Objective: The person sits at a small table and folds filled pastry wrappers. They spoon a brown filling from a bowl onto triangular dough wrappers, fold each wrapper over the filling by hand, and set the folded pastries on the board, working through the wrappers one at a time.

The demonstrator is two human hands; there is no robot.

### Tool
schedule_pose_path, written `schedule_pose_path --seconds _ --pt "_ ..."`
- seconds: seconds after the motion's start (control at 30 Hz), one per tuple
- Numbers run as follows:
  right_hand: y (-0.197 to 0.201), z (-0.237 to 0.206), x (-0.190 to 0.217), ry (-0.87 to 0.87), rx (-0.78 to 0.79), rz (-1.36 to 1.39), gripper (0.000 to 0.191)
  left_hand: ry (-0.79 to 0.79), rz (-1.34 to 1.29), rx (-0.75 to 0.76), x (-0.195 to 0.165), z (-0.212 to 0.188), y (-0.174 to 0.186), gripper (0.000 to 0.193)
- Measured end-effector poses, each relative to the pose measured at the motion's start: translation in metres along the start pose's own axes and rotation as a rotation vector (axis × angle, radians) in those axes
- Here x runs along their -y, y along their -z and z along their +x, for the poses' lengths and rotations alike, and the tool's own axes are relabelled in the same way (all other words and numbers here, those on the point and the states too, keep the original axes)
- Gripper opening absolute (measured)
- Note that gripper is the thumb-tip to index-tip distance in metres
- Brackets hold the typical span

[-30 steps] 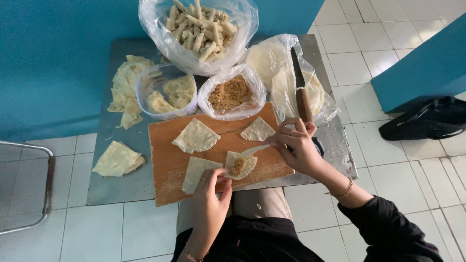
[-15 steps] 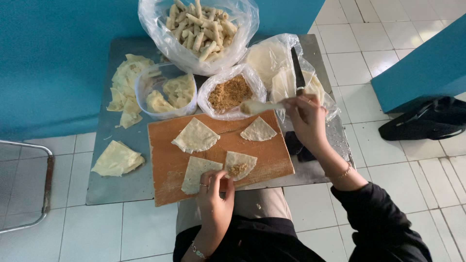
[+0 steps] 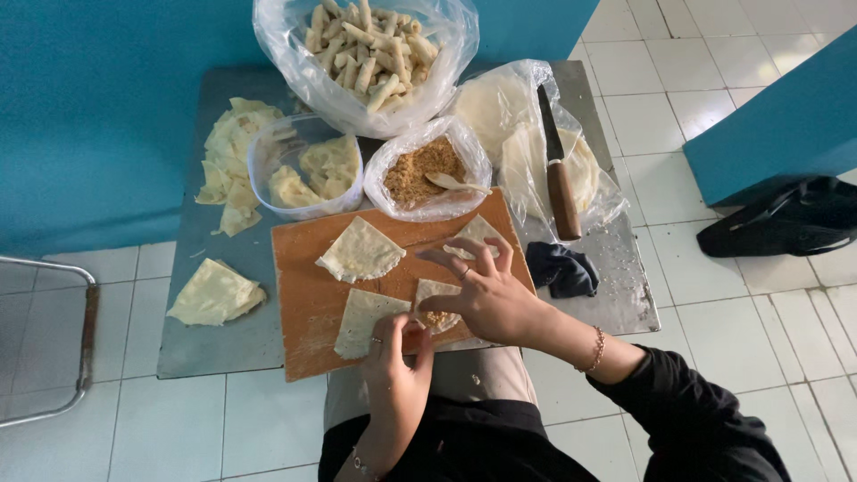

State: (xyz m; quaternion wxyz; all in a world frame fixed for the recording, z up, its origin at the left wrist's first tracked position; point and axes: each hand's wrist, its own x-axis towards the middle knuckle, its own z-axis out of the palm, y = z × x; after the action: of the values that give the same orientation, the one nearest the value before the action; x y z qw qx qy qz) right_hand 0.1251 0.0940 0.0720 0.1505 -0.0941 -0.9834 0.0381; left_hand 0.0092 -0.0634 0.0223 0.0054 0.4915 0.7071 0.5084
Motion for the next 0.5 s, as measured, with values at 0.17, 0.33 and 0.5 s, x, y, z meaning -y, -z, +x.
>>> schedule_pose_path --seconds 0.17,0.33,0.5 --pt "0.001 -0.007 -0.005 -0.064 0.010 -0.029 0.031 0.083 0.001 0.081 0.004 -0.002 -0.002 0.022" --pt "0.000 -0.011 -0.004 -0.039 -0.038 -0.037 0.036 0.047 0.025 0.066 0.008 -0.003 -0.006 0.022" --pt "0.002 -0.013 -0.002 -0.049 -0.016 -0.006 0.038 0.074 0.035 0.121 0.006 -0.002 -0.004 0.024"
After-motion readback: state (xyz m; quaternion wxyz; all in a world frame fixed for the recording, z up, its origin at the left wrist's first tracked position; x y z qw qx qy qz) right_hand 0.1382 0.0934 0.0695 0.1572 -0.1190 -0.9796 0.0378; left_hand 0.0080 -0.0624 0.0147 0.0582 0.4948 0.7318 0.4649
